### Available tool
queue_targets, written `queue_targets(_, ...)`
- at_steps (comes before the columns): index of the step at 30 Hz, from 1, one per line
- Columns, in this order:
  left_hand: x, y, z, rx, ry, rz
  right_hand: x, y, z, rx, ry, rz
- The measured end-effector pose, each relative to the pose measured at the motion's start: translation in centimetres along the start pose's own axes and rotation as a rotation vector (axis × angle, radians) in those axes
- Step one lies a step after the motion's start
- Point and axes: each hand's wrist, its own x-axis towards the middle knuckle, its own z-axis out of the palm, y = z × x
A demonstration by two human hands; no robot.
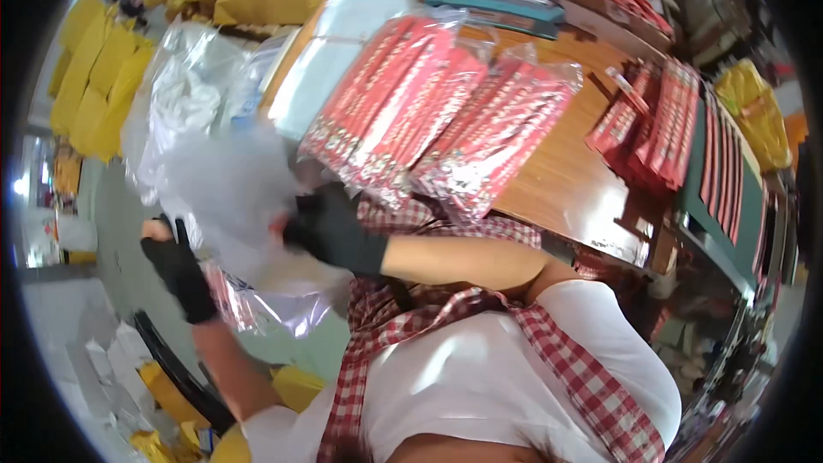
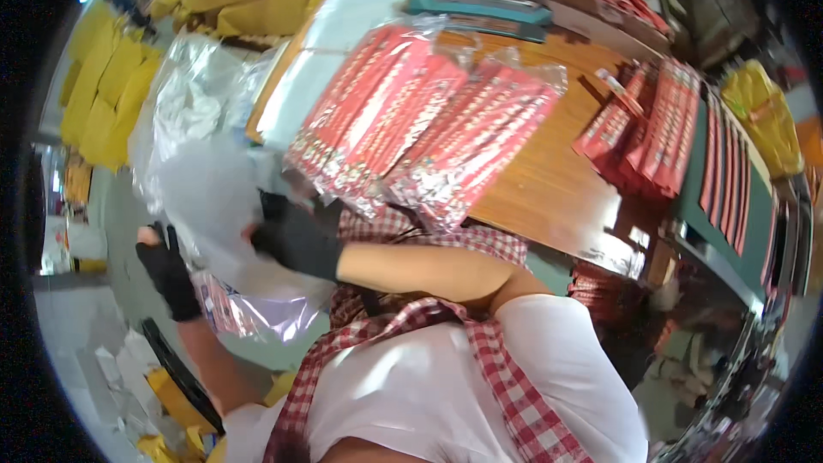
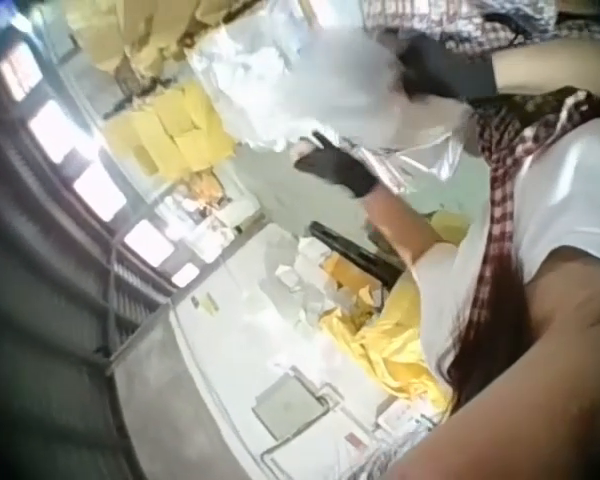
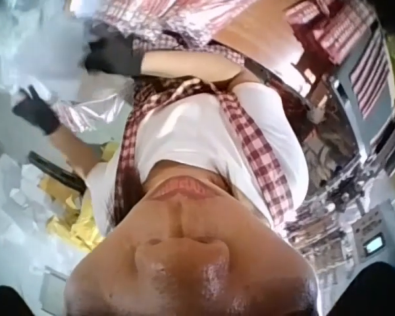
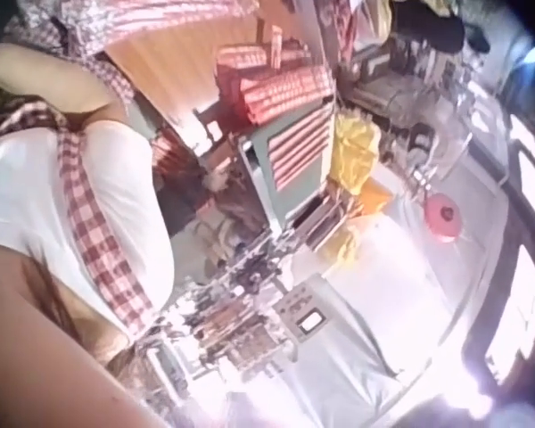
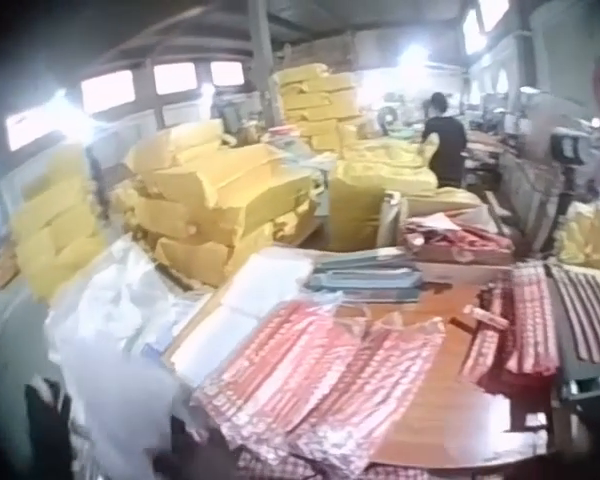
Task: Packaging and sealing stacks of red packets into plastic bags.
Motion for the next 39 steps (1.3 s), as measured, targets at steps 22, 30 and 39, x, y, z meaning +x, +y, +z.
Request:
queue_targets(22,-11.9,5.3,15.9,0.842,-0.457,0.700,5.3,-10.3,-6.3,-0.645,0.228,0.028)
queue_targets(30,-0.8,9.9,9.6,0.441,-0.865,0.157,8.3,-8.2,-0.2,-0.526,-0.228,-0.089)
queue_targets(39,0.7,7.3,8.9,0.101,-0.744,-0.416,7.2,-3.2,1.1,-0.911,-0.005,-0.153)
